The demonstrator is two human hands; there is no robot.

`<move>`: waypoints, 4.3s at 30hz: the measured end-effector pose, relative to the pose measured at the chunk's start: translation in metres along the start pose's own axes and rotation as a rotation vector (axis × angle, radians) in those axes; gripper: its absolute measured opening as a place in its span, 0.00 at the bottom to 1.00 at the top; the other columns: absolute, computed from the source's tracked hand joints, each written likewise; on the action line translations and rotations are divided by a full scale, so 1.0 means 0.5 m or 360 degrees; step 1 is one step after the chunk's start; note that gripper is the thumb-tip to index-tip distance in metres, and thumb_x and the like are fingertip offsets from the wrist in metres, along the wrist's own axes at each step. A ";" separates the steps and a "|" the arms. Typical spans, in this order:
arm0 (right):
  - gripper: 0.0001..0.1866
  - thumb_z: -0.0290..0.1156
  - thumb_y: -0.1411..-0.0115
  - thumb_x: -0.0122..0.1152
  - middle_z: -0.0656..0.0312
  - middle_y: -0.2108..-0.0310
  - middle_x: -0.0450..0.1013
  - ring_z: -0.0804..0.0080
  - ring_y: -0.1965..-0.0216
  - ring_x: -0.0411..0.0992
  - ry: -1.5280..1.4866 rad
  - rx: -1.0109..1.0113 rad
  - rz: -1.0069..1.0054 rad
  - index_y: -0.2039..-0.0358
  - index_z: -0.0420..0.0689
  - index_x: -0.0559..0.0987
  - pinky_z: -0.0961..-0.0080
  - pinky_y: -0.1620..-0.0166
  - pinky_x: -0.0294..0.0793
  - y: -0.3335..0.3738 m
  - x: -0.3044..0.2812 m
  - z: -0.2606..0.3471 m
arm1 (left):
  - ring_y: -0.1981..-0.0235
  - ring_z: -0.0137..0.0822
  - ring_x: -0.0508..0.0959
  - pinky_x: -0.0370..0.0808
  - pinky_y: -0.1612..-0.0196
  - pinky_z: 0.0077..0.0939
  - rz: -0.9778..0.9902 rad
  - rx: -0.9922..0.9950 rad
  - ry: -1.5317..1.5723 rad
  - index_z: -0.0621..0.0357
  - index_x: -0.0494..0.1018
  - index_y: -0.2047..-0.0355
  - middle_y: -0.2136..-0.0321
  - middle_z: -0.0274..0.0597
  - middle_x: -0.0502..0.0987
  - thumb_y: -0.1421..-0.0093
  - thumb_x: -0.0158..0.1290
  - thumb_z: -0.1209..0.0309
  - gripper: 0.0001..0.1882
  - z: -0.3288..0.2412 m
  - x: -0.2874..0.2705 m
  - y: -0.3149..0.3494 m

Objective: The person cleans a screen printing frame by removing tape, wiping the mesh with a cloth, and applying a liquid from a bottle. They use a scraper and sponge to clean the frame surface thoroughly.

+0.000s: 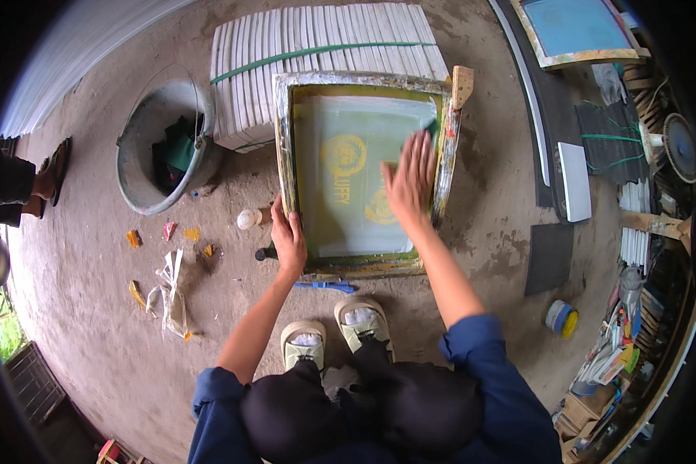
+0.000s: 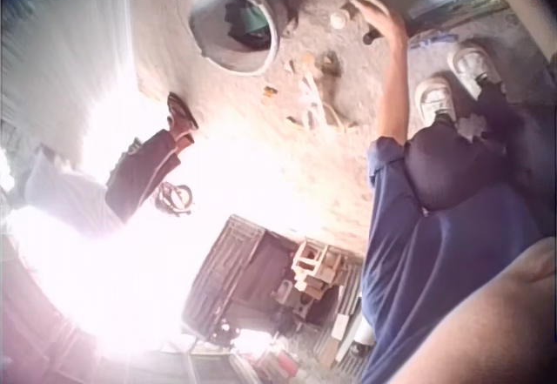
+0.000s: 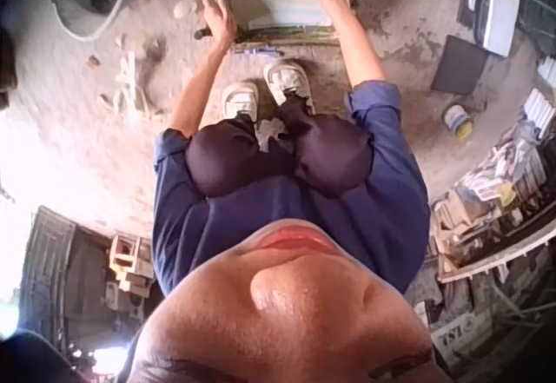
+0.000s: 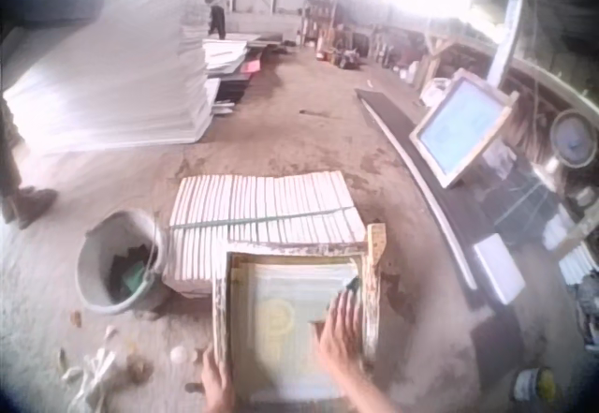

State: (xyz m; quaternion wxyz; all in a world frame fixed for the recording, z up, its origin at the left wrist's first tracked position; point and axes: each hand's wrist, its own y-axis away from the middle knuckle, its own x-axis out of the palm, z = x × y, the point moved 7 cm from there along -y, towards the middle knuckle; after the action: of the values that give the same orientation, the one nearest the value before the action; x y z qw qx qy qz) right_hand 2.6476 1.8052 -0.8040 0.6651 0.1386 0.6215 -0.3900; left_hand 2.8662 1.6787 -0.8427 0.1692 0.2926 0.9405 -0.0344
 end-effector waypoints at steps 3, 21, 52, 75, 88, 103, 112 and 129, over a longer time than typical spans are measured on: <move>0.38 0.49 0.37 0.39 0.47 0.35 0.39 0.57 0.33 0.38 -0.0283 -0.0270 0.0055 0.36 0.37 0.44 0.58 0.34 0.36 -0.036 0.018 0.078 | 0.54 0.44 0.72 0.67 0.52 0.31 -0.0030 0.0031 -0.0026 0.60 0.54 0.42 0.50 0.54 0.68 0.35 0.39 0.63 0.24 0.002 -0.004 -0.009; 0.37 0.47 0.37 0.40 0.47 0.34 0.40 0.53 0.33 0.37 -0.0052 -0.0210 0.0131 0.37 0.36 0.44 0.60 0.34 0.37 -0.013 0.002 0.058 | 0.64 0.39 0.74 0.70 0.59 0.29 -0.0060 0.0110 0.0025 0.58 0.54 0.42 0.55 0.52 0.72 0.35 0.39 0.65 0.22 -0.008 -0.015 -0.008; 0.13 0.30 0.50 0.66 0.56 0.71 0.64 0.61 0.71 0.63 -0.0206 -0.0007 -0.0664 0.68 0.39 0.72 0.66 0.65 0.65 -0.080 -0.120 0.008 | 0.53 0.51 0.73 0.69 0.53 0.35 0.0035 -0.0099 0.0036 0.59 0.55 0.43 0.53 0.57 0.70 0.36 0.41 0.69 0.21 0.006 -0.011 -0.006; 0.43 0.44 0.44 0.54 0.54 0.33 0.37 0.58 0.33 0.37 0.0065 -0.0170 0.0189 0.36 0.41 0.43 0.63 0.33 0.37 0.028 0.034 0.063 | 0.56 0.50 0.74 0.69 0.53 0.36 -0.0013 -0.0088 0.0082 0.58 0.55 0.43 0.54 0.58 0.70 0.36 0.40 0.68 0.22 0.014 -0.021 -0.008; 0.37 0.37 0.43 0.54 0.50 0.35 0.46 0.55 0.34 0.44 -0.0187 -0.0233 -0.0095 0.38 0.38 0.51 0.56 0.35 0.41 -0.046 0.011 0.121 | 0.59 0.52 0.75 0.71 0.57 0.36 0.0056 -0.0174 0.0102 0.56 0.55 0.42 0.56 0.57 0.72 0.37 0.41 0.70 0.22 0.019 -0.007 -0.006; 0.29 0.35 0.46 0.53 0.47 0.41 0.57 0.59 0.38 0.54 -0.0379 -0.1059 0.0729 0.46 0.33 0.66 0.61 0.36 0.50 0.173 0.092 0.250 | 0.56 0.53 0.74 0.70 0.55 0.37 -0.0004 -0.0088 0.0135 0.56 0.56 0.42 0.52 0.56 0.70 0.37 0.43 0.69 0.23 0.024 -0.022 -0.011; 0.21 0.30 0.46 0.54 0.44 0.47 0.65 0.55 0.38 0.55 -0.0396 -0.0748 0.0051 0.54 0.30 0.72 0.58 0.37 0.50 0.006 0.037 0.247 | 0.57 0.57 0.72 0.69 0.56 0.42 -0.0047 0.0047 -0.0052 0.57 0.56 0.43 0.53 0.57 0.70 0.40 0.46 0.69 0.25 0.019 -0.014 -0.006; 0.27 0.34 0.43 0.53 0.53 0.39 0.57 0.61 0.35 0.49 -0.0426 -0.0982 0.0767 0.44 0.38 0.64 0.58 0.35 0.47 0.259 0.076 0.192 | 0.55 0.53 0.70 0.67 0.53 0.38 -0.0125 0.0245 -0.0227 0.61 0.57 0.43 0.53 0.54 0.70 0.46 0.54 0.74 0.31 -0.006 -0.026 -0.003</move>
State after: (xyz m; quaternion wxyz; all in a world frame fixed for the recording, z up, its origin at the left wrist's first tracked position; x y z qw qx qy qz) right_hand 2.8033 1.8130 -0.8604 0.8227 0.0222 0.5671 -0.0331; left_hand 2.8744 1.6710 -0.8356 0.2114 0.2645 0.9314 -0.1338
